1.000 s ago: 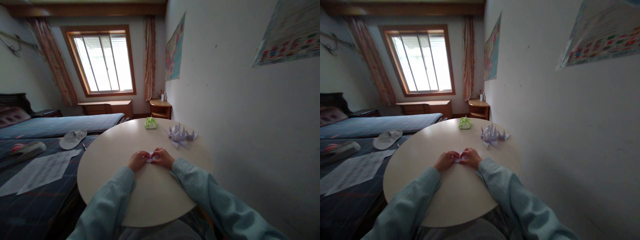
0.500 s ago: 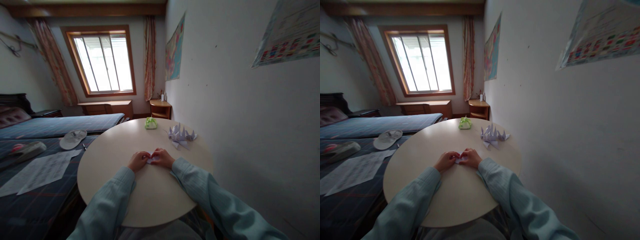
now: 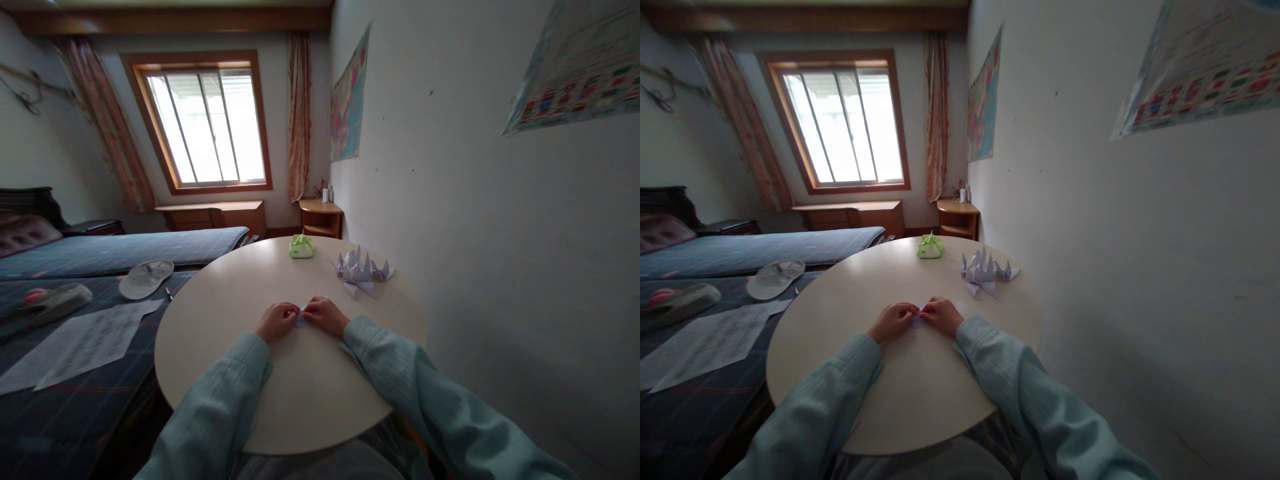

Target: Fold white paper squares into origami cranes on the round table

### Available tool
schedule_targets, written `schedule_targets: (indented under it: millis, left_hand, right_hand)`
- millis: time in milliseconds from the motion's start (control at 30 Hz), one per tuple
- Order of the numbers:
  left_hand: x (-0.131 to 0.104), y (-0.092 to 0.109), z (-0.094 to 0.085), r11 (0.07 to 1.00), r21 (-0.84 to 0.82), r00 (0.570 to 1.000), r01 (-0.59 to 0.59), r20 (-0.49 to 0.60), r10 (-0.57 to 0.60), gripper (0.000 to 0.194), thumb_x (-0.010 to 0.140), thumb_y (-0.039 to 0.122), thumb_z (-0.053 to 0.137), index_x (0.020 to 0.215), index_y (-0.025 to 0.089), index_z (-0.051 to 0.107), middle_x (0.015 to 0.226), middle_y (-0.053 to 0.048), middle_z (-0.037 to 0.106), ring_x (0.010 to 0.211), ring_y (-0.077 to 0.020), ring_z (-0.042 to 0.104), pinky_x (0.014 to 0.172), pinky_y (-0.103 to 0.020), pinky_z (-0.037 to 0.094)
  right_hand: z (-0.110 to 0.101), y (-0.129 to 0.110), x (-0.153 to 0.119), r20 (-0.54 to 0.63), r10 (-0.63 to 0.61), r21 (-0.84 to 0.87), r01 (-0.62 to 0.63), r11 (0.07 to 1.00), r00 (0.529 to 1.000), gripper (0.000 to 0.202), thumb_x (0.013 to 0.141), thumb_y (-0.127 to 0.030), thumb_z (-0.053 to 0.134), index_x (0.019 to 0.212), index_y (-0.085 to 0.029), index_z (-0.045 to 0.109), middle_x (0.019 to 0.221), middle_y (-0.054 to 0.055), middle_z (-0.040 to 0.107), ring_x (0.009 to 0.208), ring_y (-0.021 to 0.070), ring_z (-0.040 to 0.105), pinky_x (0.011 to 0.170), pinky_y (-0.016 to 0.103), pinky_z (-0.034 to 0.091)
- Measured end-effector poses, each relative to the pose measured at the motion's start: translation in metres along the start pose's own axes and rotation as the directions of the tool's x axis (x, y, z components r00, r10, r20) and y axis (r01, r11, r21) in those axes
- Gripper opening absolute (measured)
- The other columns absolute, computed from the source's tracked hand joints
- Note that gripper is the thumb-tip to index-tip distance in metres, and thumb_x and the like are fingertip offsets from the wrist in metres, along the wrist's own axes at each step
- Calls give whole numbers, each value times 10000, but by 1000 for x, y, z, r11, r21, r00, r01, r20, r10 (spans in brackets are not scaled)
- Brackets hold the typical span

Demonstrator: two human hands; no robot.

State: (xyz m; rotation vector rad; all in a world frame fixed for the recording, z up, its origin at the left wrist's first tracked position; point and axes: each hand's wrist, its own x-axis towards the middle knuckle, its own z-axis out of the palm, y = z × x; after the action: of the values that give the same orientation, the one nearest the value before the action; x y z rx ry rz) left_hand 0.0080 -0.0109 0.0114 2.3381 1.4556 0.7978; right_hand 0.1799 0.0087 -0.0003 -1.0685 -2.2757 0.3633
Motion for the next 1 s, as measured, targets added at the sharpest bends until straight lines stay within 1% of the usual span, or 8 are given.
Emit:
schedule_targets:
  millis: [133, 300, 433, 600, 733, 1000]
  left_hand:
    - [-2, 6, -3, 1000, -5, 1000, -8, 16, 8, 225, 702, 275, 450, 763, 191, 649, 805, -3, 647, 667, -102, 532, 619, -192, 391]
    - [-1, -1, 0, 999, -13, 999, -37, -2, 37, 209, 702, 252, 456, 772, 197, 645, 842, -4, 642, 701, -103, 536, 644, -191, 393]
    - [0, -5, 2, 998, -7, 998, -56, 0, 56, 217, 709, 253, 454, 806, 201, 641, 838, -8, 636, 706, -105, 532, 650, -193, 394]
    - [-1, -3, 0, 999, 12, 999, -40, 1, 40, 220, 707, 250, 469, 850, 208, 632, 812, -4, 628, 667, -101, 518, 626, -196, 389]
    - [-1, -3, 0, 999, 24, 999, -33, 3, 33, 208, 709, 247, 478, 845, 214, 632, 789, 0, 622, 645, -99, 511, 606, -197, 380]
    - [0, -6, 1, 999, 14, 999, -36, 3, 36, 208, 700, 231, 490, 856, 219, 628, 790, 4, 625, 653, -101, 514, 617, -196, 381]
  right_hand:
    - [0, 0, 1, -4, -3, 9, 3, 1000, 1000, 133, 712, -216, 546, 750, -165, 663, 746, 36, 583, 686, 101, 523, 648, 205, 383]
    - [0, 0, 0, 4, 6, 12, -6, 1000, 1000, 138, 708, -185, 531, 751, -162, 660, 760, 36, 583, 694, 100, 526, 657, 205, 386]
    - [1, 0, 0, 2, 3, 4, -3, 1000, 1000, 144, 707, -177, 523, 752, -161, 659, 748, 33, 580, 687, 97, 525, 656, 203, 387]
    - [2, 3, 0, -13, -10, -4, 10, 1000, 1000, 143, 704, -177, 524, 755, -165, 658, 743, 31, 578, 682, 101, 526, 650, 205, 390]
    - [3, 3, 0, -15, -12, -6, 12, 1000, 1000, 143, 706, -174, 524, 758, -174, 657, 747, 27, 579, 692, 102, 530, 661, 208, 393]
    - [3, 4, 1, -15, -8, 9, 8, 1000, 1000, 145, 695, -158, 534, 774, -175, 655, 742, 26, 583, 692, 101, 536, 672, 210, 397]
